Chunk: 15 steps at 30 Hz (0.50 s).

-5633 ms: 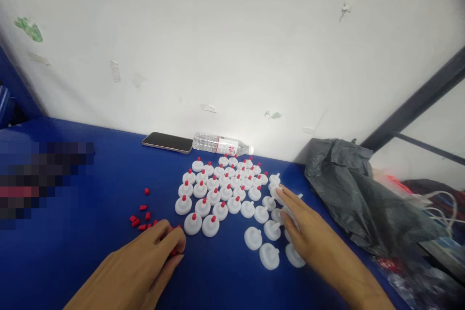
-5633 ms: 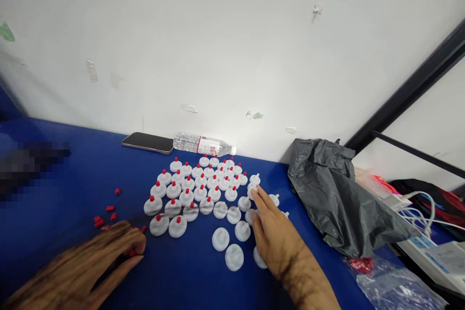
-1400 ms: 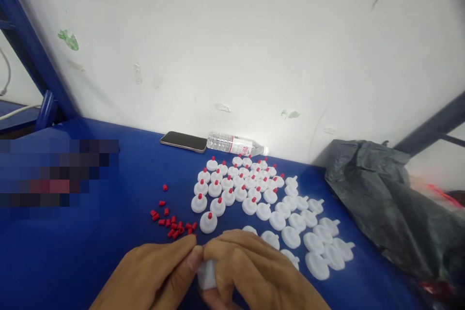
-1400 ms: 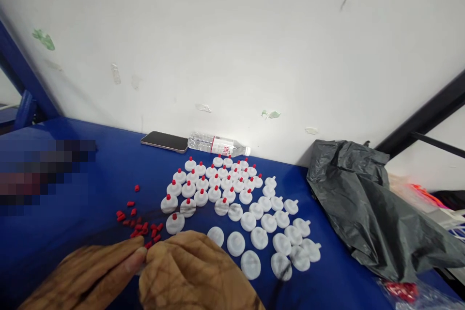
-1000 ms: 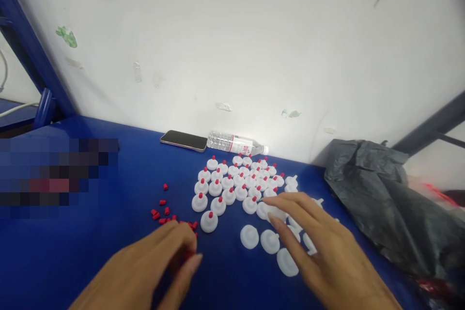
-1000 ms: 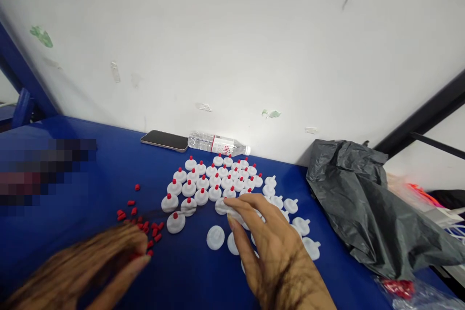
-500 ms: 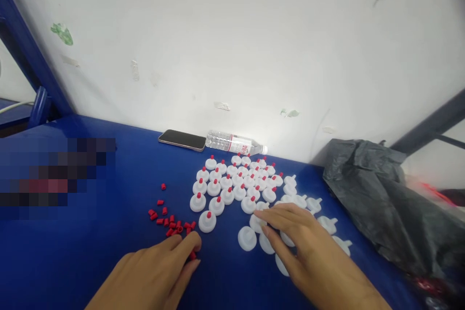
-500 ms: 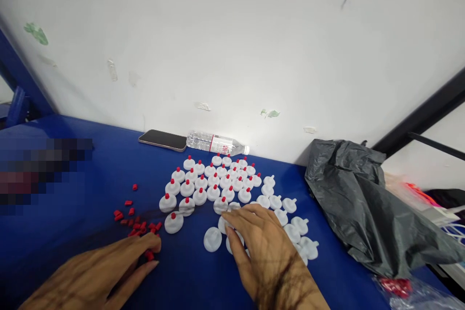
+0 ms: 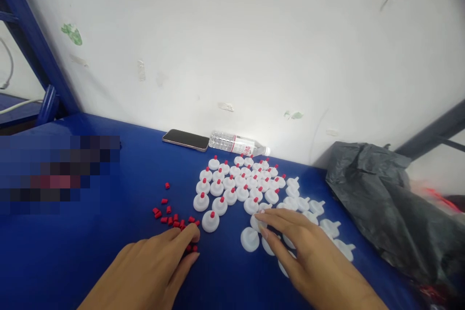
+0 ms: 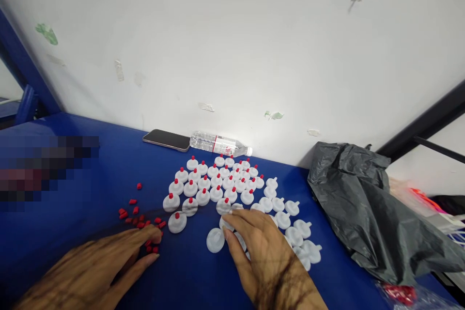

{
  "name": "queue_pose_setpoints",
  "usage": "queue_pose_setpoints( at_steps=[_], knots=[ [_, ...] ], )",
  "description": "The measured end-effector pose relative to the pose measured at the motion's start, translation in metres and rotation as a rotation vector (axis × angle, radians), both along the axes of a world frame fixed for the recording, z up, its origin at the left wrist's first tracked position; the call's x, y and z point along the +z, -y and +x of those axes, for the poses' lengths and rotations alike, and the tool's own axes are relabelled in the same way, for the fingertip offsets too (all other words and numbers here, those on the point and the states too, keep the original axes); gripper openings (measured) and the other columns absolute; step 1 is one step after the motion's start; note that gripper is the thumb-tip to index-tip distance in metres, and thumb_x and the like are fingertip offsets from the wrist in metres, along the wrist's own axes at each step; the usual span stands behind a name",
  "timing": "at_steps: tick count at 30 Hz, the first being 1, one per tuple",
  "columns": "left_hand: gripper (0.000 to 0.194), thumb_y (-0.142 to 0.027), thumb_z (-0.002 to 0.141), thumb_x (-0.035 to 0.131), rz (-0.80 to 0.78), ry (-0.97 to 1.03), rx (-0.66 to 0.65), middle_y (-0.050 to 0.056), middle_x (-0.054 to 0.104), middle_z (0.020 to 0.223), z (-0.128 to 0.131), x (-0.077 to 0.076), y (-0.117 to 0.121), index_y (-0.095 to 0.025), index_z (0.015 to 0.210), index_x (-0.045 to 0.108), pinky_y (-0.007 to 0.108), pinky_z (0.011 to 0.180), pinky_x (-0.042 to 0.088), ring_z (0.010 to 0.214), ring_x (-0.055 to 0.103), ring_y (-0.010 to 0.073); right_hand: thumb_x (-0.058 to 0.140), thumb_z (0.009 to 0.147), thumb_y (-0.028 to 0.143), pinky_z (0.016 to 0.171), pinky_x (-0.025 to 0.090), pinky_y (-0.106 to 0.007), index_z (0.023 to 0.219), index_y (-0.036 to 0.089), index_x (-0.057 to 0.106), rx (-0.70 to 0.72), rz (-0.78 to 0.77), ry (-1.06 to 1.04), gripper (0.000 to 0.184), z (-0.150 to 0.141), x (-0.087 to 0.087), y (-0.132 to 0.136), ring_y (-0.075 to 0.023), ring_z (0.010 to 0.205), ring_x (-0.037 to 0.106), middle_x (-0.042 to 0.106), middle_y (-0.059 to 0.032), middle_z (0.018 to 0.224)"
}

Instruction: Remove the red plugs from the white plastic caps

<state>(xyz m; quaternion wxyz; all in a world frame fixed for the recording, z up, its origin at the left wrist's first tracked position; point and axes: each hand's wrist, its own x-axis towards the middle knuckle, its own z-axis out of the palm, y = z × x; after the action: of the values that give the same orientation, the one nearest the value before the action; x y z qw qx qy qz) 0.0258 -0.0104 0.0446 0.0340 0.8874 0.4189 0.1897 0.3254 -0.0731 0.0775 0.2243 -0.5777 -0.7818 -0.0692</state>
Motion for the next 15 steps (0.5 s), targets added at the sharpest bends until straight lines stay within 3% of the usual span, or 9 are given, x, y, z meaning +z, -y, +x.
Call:
queue_pose_setpoints(
  at_steps=[8,12,15],
  knots=[
    [0.045,-0.017,0.101,0.036,0.175,0.060,-0.021,-0.005,0.091,0.088,-0.001,0.002,0.004,-0.035,0.100,0.078,0.032,0.044,0.064,0.068,0.088,0.0266,0.057,0.110,0.032,0.111,0.068,-0.050,0.146,0.034,0.070,-0.034,0.024,0.105,0.038,-0.006,0.001,-0.004,-0.0273,0.135,0.075,0.079,-0.0050,0.146],
    [0.047,-0.029,0.111,0.030,0.262,0.127,-0.035,-0.007,0.090,0.083,0.003,0.002,0.003,-0.037,0.095,0.074,0.032,0.041,0.062,0.067,0.087,0.0251,0.054,0.112,0.043,0.111,0.066,-0.062,0.160,0.029,0.058,-0.047,0.002,0.221,0.050,-0.015,-0.015,-0.005,-0.0349,0.147,0.066,0.071,-0.0059,0.158],
    [0.051,-0.037,0.116,0.024,0.299,0.181,-0.033,-0.007,0.089,0.081,0.004,-0.001,0.003,-0.038,0.099,0.072,0.033,0.043,0.063,0.063,0.086,0.0241,0.051,0.113,0.043,0.113,0.064,-0.068,0.156,0.026,0.061,-0.064,-0.019,0.259,0.048,-0.020,-0.016,-0.006,-0.0374,0.150,0.063,0.071,-0.0034,0.157]
  ],
)
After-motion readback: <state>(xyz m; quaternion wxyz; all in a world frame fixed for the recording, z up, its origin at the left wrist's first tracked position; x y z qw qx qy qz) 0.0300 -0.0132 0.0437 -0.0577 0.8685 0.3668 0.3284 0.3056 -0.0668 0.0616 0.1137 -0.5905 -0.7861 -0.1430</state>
